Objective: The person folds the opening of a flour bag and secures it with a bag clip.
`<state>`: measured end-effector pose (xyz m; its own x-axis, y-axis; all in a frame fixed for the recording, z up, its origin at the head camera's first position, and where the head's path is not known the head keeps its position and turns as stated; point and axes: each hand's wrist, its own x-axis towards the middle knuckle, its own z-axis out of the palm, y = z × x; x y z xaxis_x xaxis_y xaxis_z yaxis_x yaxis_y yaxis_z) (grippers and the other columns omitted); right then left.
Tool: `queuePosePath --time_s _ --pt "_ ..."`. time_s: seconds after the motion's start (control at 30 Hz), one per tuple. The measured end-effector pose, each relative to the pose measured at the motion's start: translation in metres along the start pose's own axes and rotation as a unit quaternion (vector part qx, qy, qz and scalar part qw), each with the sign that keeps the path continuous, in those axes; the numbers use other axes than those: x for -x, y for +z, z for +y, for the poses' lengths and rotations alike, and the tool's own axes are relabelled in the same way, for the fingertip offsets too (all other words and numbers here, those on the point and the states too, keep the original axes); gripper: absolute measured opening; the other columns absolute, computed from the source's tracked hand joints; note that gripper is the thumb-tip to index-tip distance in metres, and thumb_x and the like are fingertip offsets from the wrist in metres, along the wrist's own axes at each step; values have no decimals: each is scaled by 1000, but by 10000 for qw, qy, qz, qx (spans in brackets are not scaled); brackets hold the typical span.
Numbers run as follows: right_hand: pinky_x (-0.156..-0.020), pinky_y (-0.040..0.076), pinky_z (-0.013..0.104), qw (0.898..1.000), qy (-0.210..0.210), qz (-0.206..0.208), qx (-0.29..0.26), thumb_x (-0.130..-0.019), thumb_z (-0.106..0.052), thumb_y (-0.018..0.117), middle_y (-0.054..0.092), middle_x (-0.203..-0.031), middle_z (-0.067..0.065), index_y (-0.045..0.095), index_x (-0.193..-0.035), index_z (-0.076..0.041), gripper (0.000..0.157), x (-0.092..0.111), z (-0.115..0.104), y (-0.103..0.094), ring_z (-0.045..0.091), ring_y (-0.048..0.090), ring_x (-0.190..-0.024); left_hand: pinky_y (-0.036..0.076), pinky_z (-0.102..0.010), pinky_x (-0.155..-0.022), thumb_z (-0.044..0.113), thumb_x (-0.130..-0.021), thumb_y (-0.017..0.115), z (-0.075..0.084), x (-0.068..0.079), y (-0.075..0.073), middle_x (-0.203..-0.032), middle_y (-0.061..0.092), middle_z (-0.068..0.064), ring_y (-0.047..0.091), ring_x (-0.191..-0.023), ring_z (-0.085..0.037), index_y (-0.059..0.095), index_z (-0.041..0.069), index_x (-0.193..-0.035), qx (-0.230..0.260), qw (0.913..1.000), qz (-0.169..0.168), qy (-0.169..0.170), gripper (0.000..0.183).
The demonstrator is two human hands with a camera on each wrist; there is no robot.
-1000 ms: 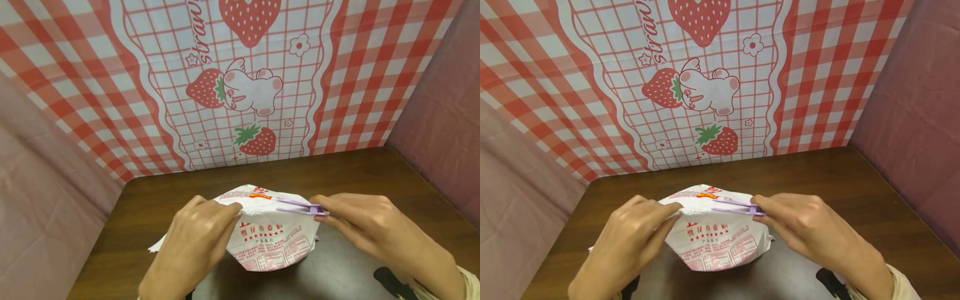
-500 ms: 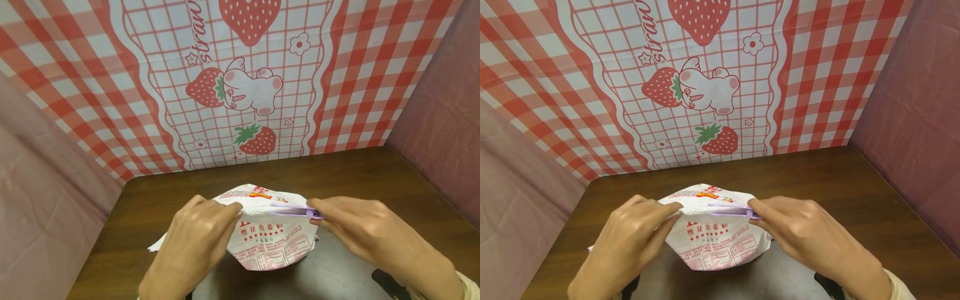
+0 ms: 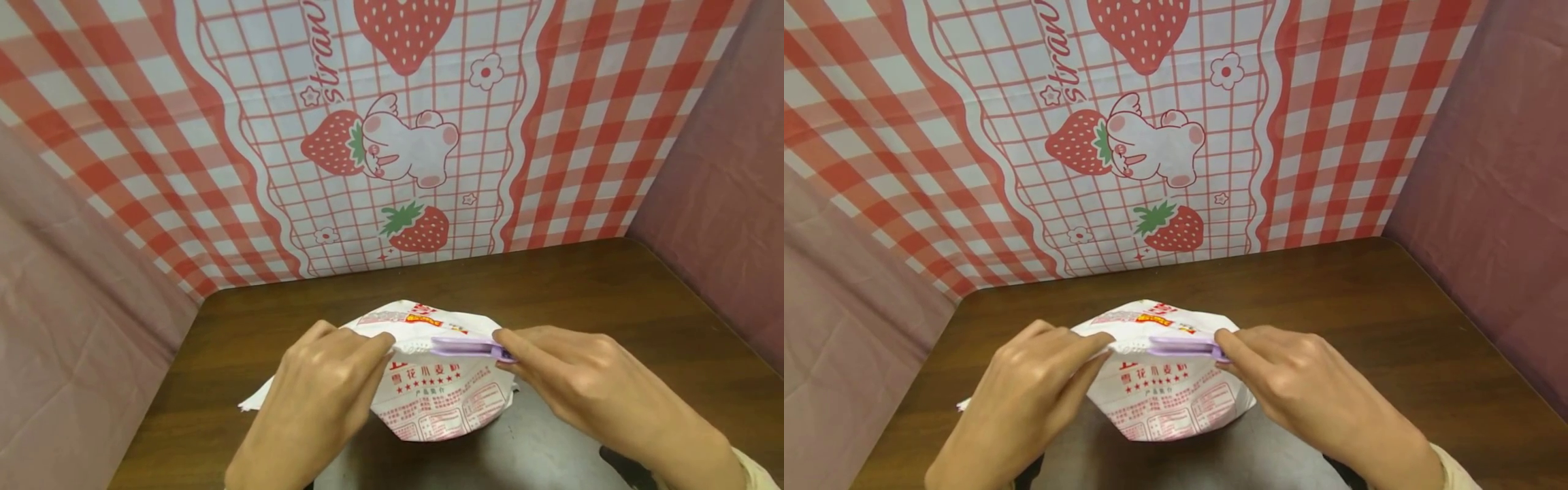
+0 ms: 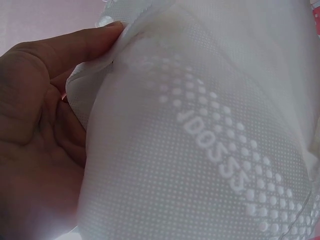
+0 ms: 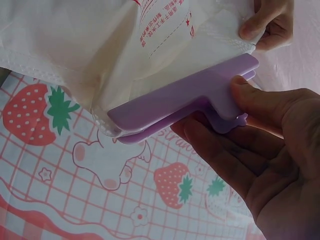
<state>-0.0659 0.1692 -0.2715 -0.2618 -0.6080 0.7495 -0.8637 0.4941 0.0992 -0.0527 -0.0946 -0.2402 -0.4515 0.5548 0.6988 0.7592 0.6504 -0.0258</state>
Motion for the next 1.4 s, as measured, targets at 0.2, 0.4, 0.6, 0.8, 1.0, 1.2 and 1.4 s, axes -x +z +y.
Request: queuePosePath --time_s 0.2,0.4,0.6,0.8,1.0,1.2,1.4 --pt "-60 51 22 9998 80 -120 148 -96 -23 38 65 -88 1 65 -100 0 36 1 -2 1 11 63 -74 33 -21 -56 4 -82 50 2 -2 -2 -53 32 8 36 -48 -6 47 12 -67 -29 10000 19 9 17" --pt "-59 51 23 9997 53 -189 174 -96 -22 36 65 -88 1 64 -102 -1 36 4 -2 6 11 62 -74 33 -22 -56 5 -82 49 3 -1 -1 -52 36 8 42 -49 -6 47 12 -67 -43 10000 16 64 17" --pt "-59 51 24 9995 118 -250 166 -96 -23 35 64 -88 0 64 -104 -2 37 8 -1 9 10 62 -74 35 -22 -57 6 -83 49 4 -1 -1 -53 42 7 48 -52 -8 52 10 -72 -69 9999 -5 74 12" --pt "-59 51 25 9998 -18 -111 188 -96 -21 36 65 -87 2 64 -102 0 35 5 -2 8 12 62 -73 34 -22 -56 6 -83 49 5 -3 -1 -52 40 7 47 -51 -8 50 11 -69 -86 9999 -2 108 14" --pt "-59 51 25 9998 -210 60 19 -96 -18 38 64 -85 2 64 -100 1 32 2 -3 9 12 61 -73 33 -23 -55 7 -83 49 6 -3 0 -52 44 7 49 -53 -9 50 11 -69 -138 9997 -1 190 15" --pt "-60 50 24 9999 -119 -61 34 -95 -18 37 63 -86 0 64 -101 0 32 3 -2 11 10 61 -74 34 -22 -56 5 -82 50 7 -4 1 -53 45 7 50 -53 -8 51 10 -70 -91 9997 20 207 13" --pt "-59 51 26 9998 -121 -65 109 -95 -17 37 64 -86 1 64 -101 0 32 5 -2 14 11 62 -74 33 -22 -55 4 -81 50 8 -5 1 -51 41 6 47 -51 -8 49 10 -68 -93 9997 81 232 14"
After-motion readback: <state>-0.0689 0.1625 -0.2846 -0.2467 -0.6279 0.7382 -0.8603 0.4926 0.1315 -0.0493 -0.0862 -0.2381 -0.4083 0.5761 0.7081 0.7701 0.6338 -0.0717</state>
